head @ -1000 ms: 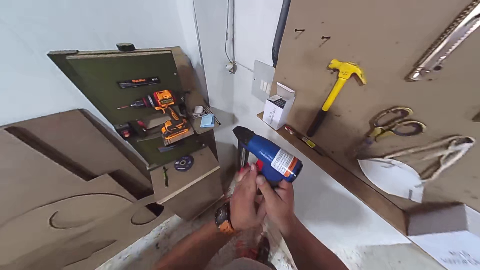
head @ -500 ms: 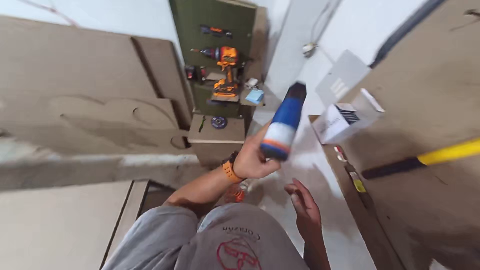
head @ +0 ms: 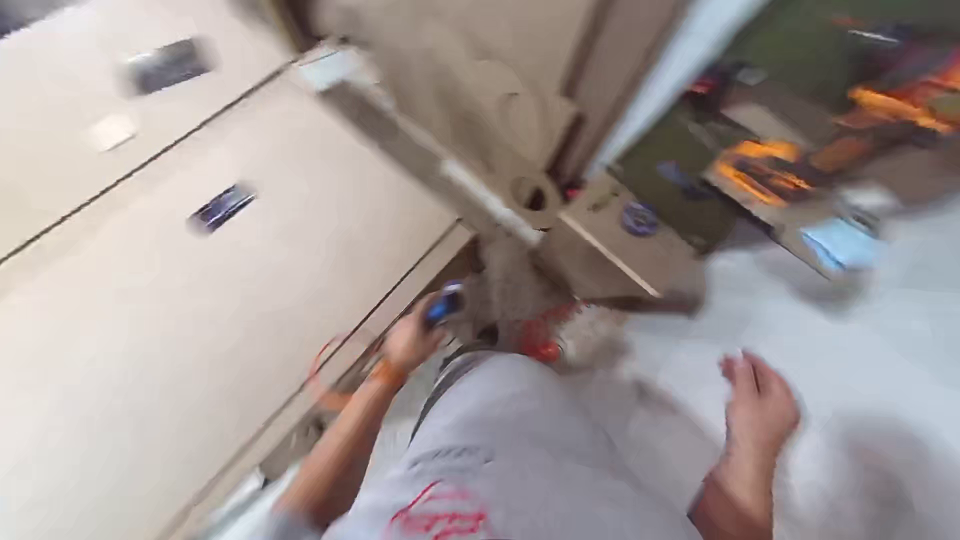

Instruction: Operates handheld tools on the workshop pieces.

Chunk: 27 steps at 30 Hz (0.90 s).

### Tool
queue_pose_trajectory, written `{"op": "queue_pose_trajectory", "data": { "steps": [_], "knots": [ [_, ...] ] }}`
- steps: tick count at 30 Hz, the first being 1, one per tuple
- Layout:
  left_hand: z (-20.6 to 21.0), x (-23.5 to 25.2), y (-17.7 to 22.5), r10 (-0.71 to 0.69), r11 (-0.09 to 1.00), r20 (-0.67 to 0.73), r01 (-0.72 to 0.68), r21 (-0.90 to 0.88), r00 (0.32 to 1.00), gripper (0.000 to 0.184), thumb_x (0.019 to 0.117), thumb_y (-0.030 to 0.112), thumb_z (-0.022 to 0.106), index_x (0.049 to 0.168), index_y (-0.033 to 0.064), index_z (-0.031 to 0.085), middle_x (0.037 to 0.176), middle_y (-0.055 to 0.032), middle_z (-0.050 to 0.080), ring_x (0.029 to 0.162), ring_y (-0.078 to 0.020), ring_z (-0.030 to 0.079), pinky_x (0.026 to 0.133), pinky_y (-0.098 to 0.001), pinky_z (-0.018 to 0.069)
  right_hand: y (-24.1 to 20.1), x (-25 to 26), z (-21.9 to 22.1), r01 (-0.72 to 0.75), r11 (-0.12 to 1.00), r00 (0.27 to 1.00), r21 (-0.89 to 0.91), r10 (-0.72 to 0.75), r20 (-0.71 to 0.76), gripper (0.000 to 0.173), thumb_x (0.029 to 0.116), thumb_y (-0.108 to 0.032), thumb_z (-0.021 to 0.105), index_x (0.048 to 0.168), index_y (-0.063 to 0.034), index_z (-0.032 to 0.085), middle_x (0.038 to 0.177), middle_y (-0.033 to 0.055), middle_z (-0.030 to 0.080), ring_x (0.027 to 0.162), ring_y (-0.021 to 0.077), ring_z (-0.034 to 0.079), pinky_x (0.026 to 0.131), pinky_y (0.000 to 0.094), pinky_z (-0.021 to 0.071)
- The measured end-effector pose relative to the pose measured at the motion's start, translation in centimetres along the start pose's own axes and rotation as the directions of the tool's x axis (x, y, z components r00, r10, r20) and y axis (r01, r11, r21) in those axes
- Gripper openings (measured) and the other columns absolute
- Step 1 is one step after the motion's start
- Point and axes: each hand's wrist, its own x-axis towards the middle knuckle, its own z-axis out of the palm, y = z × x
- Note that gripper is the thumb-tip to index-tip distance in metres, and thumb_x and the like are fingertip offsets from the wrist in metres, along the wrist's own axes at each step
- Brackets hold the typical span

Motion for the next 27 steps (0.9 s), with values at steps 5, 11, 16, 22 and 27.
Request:
{"op": "queue_pose_trajectory", "data": {
  "steps": [5,11,16,22,27],
  "knots": [
    [-0.6,6.1,-8.2,-0.153,0.988,-0.08,0.155,0.02,0.985,0.084,0.0961,0.008,0.066,0.163,0.0023,0.016,0.138,-0.0402,0.052,0.122,-0.0563,0.058,0.101,-0.0705,0.0469,-3.8,8.7,-4.1,-0.044,0.998,0.92,-0.048,0.021,-0.392,0.049,0.102,-0.028,0.062,0.143,-0.0031,0.053,0.13,0.0161,0.067,0.113,0.0207,0.069,0.098,0.0401,0.0583],
    [0.0,12.6,-18.0,-0.301,0.875,-0.38,0.412,0.255,0.875,0.084,0.098,0.038,0.06,0.162,-0.0002,0.022,0.144,-0.0328,0.053,0.133,-0.0437,0.055,0.111,-0.0542,0.0459,-4.5,16.7,-4.5,-0.062,0.979,0.909,-0.192,-0.024,-0.416,0.066,0.096,-0.042,0.067,0.147,-0.0026,0.05,0.137,0.0192,0.061,0.12,0.0282,0.063,0.101,0.0452,0.0533],
    [-0.3,14.6,-3.7,0.038,0.949,-0.231,0.037,0.314,0.972,0.055,0.0979,0.018,0.064,0.147,-0.0027,0.051,0.145,-0.04,0.046,0.134,-0.0578,0.047,0.108,-0.072,0.0406,-2.2,21.9,-3.5,0.098,0.903,0.942,-0.418,-0.219,-0.253,0.084,0.0897,-0.06,0.069,0.156,-0.0142,0.044,0.16,0.0156,0.042,0.145,0.0337,0.044,0.116,0.0537,0.0405],
    [7.3,19.9,33.3,0.854,0.461,0.116,-0.842,0.28,0.507,0.038,0.1024,0.023,0.058,0.136,0.0072,0.066,0.136,-0.0196,0.065,0.125,-0.0357,0.063,0.104,-0.0537,0.0527,1.1,24.9,-3.9,0.292,0.89,0.895,-0.349,-0.383,-0.228,0.032,0.1046,-0.033,0.057,0.124,-0.0129,0.073,0.133,0.0092,0.068,0.128,0.0253,0.062,0.108,0.0466,0.0506],
    [14.6,18.8,54.9,0.94,-0.113,0.339,-0.962,0.249,-0.023,0.035,0.103,0.014,0.055,0.137,0.0089,0.065,0.143,-0.015,0.061,0.129,-0.0329,0.061,0.103,-0.0509,0.0531,2.6,25.3,-4.1,0.314,0.921,0.783,-0.23,-0.389,-0.485,0.027,0.1068,-0.019,0.053,0.118,-0.0017,0.071,0.114,0.0155,0.073,0.104,0.0243,0.072,0.092,0.0412,0.0594]
  ]
}}
